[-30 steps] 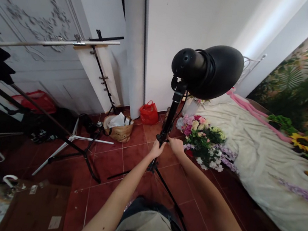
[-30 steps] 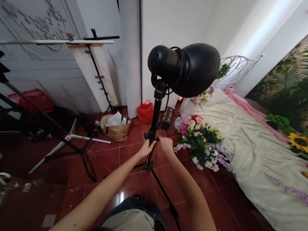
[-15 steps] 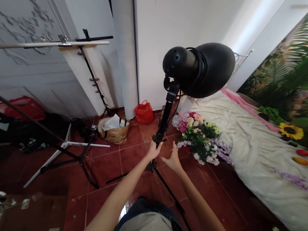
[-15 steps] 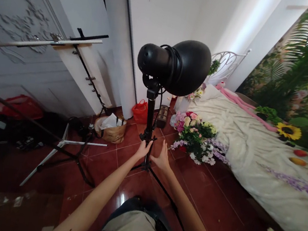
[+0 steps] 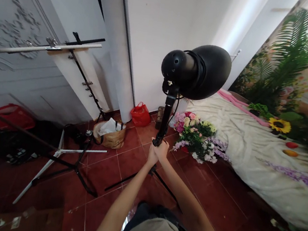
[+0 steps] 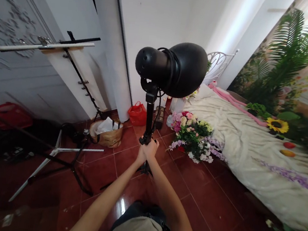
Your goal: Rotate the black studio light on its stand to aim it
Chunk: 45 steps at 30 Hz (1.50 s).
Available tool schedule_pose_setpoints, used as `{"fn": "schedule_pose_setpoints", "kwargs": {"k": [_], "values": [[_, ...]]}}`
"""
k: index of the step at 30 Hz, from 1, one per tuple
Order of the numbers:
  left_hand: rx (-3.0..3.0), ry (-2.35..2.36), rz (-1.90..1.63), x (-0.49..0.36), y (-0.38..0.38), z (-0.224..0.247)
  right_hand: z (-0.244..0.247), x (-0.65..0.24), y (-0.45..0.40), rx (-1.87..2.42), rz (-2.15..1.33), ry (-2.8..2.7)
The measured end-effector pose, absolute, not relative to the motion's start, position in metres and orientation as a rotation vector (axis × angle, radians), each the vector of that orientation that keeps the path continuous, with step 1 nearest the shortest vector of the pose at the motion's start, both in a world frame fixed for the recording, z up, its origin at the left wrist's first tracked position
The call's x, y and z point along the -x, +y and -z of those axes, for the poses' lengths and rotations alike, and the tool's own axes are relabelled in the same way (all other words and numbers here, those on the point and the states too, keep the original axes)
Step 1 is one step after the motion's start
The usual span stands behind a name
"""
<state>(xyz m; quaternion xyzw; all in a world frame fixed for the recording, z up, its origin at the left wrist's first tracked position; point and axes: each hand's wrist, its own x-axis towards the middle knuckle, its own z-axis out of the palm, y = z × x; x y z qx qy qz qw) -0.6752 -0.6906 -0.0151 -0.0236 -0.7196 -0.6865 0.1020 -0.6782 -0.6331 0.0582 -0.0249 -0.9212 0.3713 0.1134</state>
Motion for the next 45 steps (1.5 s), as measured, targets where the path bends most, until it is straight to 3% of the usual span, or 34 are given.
{"fn": "schedule_pose_setpoints", "kwargs": {"k": [6,11,23,30,35,42,45], "values": [[0.160,-2.142,1.894,0.674,-0.697,0.000,-0.074,0.696,-0.611,-0.380,-1.280,-2.632],[0.006,-2.125,1.868,0.684,-0.691,-0.018,-0.099,0.706,-0.615,-0.298,-1.357,-2.493],[-0.151,-2.069,1.894,0.704,-0.678,-0.042,-0.214,0.710,-0.645,0.046,-1.557,-1.965],[-0.210,-1.935,1.993,0.711,-0.671,-0.050,-0.246,0.705,-0.646,-0.063,-1.611,-1.944],[-0.194,-1.924,1.993,0.712,-0.667,-0.047,-0.213,0.689,-0.609,-0.357,-1.573,-2.027],[-0.344,-1.888,1.978,0.713,-0.663,-0.049,-0.076,0.635,-0.577,-0.118,-1.564,-2.309],[-0.319,-1.913,1.953,0.714,-0.663,-0.048,-0.041,0.625,-0.578,-0.147,-1.486,-2.468]]}}
